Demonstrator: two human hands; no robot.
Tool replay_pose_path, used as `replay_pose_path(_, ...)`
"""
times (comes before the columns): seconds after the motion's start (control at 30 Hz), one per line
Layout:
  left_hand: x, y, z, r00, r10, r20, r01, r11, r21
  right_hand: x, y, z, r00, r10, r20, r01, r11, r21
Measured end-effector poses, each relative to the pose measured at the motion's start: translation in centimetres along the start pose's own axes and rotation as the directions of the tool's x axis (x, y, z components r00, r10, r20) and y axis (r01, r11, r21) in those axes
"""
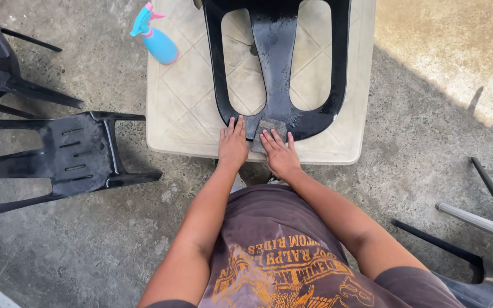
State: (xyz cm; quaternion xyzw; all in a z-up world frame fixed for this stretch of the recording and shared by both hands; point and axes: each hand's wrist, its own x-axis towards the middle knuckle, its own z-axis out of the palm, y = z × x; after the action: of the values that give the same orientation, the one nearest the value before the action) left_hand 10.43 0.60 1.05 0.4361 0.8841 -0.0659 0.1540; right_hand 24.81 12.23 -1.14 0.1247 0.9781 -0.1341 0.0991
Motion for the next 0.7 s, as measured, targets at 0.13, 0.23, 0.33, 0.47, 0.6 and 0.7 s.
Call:
replay_pose_path(0.13, 1.6, -0.3, 1.1, 0.993, -0.029, 0.112, 0.034, 0.999, -0.04, 4.1, 0.1, -0.2, 0.997, 0.068, 0.023, -0.07, 0.995, 0.072)
replay_pose_path(0.23, 1.1, -0.2, 2.4, 0.993, -0.037, 0.109, 0.041, 0.999, -0.034, 5.5, -0.1, -1.2, 0.985, 0.154, -0.073, -0.148, 0.985, 0.083)
replay_pose_path(0.33, 1.7, -0.1, 3.0, 0.997, -0.033, 0.07, 0.035, 0.999, -0.033, 3.1, -0.6, 0.0, 0.983, 0.105, -0.15, -0.099, 0.994, 0.045)
replay_pose_path(0.47, 3.0, 0.5, 3.2, 1.0, -0.009, 0.027, 0.011, 0.996, -0.089, -1.5, -0.4, 0.2, 0.991, 0.008, 0.134, -0.008, 1.0, -0.001)
replay_pose_path(0.6, 2.8, 1.4, 3.2, 0.995, 0.022, -0.095, -0.05, 0.952, -0.302, -0.2, 0.3, 0.2, 0.995, 0.057, 0.083, -0.058, 0.998, 0.009)
replay_pose_path(0.7, 3.0, 1.8, 1.7, 0.997, -0.031, -0.066, 0.007, 0.945, -0.327, 2.3, 1.1, -1.1, 0.986, 0.163, 0.03, -0.164, 0.985, 0.058)
